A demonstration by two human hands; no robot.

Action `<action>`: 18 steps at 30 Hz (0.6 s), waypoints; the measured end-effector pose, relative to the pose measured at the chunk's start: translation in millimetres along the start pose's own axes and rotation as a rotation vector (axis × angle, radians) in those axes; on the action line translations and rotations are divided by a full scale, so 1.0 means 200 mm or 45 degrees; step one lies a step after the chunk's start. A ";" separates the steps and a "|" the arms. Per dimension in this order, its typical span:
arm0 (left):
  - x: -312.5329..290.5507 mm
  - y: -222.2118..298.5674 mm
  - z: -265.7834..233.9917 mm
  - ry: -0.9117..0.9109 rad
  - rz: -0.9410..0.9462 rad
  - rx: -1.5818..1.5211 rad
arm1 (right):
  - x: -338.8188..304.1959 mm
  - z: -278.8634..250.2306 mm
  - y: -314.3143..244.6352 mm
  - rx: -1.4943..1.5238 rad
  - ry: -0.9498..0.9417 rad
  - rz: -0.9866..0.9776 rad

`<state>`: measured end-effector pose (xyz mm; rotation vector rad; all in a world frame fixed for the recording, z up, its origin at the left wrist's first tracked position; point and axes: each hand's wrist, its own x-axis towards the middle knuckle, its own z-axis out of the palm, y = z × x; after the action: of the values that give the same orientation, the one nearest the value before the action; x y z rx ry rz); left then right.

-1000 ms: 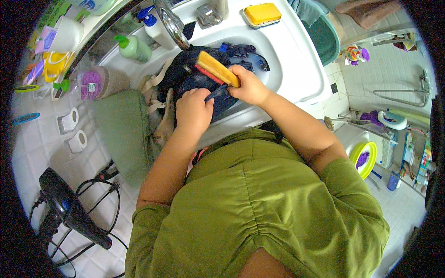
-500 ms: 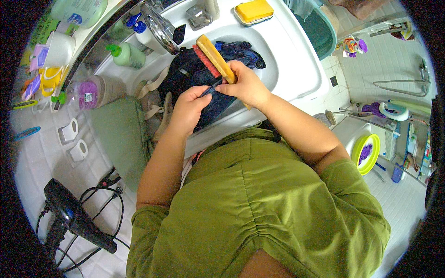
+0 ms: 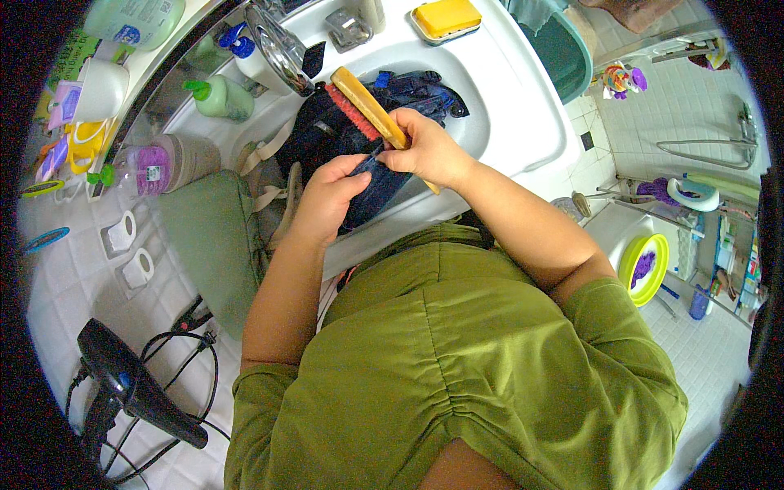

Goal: The person scrubs a dark blue backpack in a bathroom sink using a brush and running water. They rinse the bag, wring it out, and place it in the sink.

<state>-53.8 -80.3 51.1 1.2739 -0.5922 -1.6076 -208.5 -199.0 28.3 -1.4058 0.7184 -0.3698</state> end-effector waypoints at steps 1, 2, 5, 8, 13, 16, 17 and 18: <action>0.00 0.00 0.00 0.014 -0.001 0.007 | 0.00 0.00 0.00 0.000 -0.005 0.014; 0.00 -0.01 0.00 0.028 -0.003 0.013 | 0.01 0.00 0.01 -0.050 0.013 -0.015; 0.00 -0.01 0.00 0.014 -0.011 0.002 | 0.03 -0.02 0.07 -0.088 0.028 -0.062; -0.01 -0.01 0.00 0.019 -0.031 0.001 | 0.02 -0.03 0.06 0.078 -0.044 -0.028; -0.01 0.01 0.00 -0.052 -0.028 -0.014 | 0.01 -0.02 0.03 0.068 -0.080 -0.076; -0.01 0.01 0.00 -0.062 -0.026 -0.011 | 0.02 -0.02 0.06 0.086 -0.098 -0.046; -0.01 0.01 0.00 -0.053 -0.021 -0.013 | 0.02 -0.02 0.06 0.084 -0.100 -0.052; -0.01 0.00 0.00 -0.044 -0.016 -0.014 | 0.03 -0.02 0.07 0.083 -0.102 -0.058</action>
<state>-53.9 -78.6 52.5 1.2462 -0.5972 -1.6444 -209.2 -203.1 13.7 -1.3690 0.6045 -0.3672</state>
